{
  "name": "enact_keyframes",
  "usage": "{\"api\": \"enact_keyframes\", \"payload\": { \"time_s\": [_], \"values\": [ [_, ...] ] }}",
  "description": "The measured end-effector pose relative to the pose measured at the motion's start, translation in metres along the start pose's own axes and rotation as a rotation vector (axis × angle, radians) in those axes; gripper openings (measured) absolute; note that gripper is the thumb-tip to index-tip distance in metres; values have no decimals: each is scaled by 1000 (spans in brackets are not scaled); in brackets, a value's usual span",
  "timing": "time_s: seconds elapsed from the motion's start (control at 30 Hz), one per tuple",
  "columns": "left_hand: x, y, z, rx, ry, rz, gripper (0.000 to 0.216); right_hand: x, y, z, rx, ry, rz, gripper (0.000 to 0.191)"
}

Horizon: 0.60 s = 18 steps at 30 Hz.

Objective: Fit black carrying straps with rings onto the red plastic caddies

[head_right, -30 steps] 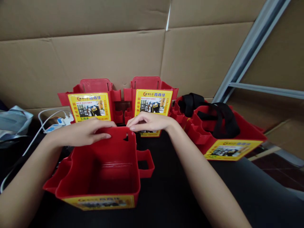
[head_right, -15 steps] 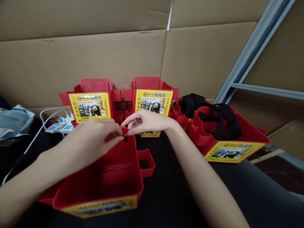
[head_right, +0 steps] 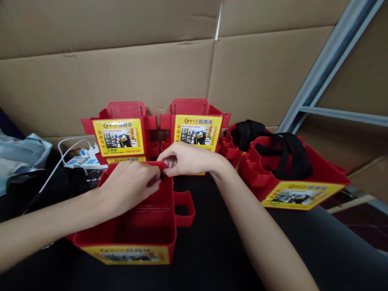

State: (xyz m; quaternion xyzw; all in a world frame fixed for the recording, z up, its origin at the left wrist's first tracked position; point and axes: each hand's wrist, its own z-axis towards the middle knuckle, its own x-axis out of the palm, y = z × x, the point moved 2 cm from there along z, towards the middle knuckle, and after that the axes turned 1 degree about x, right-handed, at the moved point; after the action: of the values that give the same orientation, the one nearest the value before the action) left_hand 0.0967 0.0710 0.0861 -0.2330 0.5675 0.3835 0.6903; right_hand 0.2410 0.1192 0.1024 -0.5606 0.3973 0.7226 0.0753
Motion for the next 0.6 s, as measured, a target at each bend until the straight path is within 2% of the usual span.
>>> {"api": "enact_keyframes", "payload": {
  "time_s": [0.1, 0.27, 0.37, 0.5, 0.6],
  "values": [
    [-3, 7, -13, -9, 19, -121, 19, 5, 8, 1, 8, 2, -70, 7],
    [-7, 12, -31, 107, 140, -402, 13, 6, 9, 2, 1, -34, -129, 4],
    [-16, 33, -53, 28, 184, -453, 12, 3, 4, 0, 32, -15, -168, 6],
    [-34, 77, -90, -198, 47, -329, 13, 1, -2, -2, 96, -20, -190, 22],
    [-44, 84, -98, -280, -139, -100, 17, 5, -3, 0, 101, -20, -190, 25]
  ]
}}
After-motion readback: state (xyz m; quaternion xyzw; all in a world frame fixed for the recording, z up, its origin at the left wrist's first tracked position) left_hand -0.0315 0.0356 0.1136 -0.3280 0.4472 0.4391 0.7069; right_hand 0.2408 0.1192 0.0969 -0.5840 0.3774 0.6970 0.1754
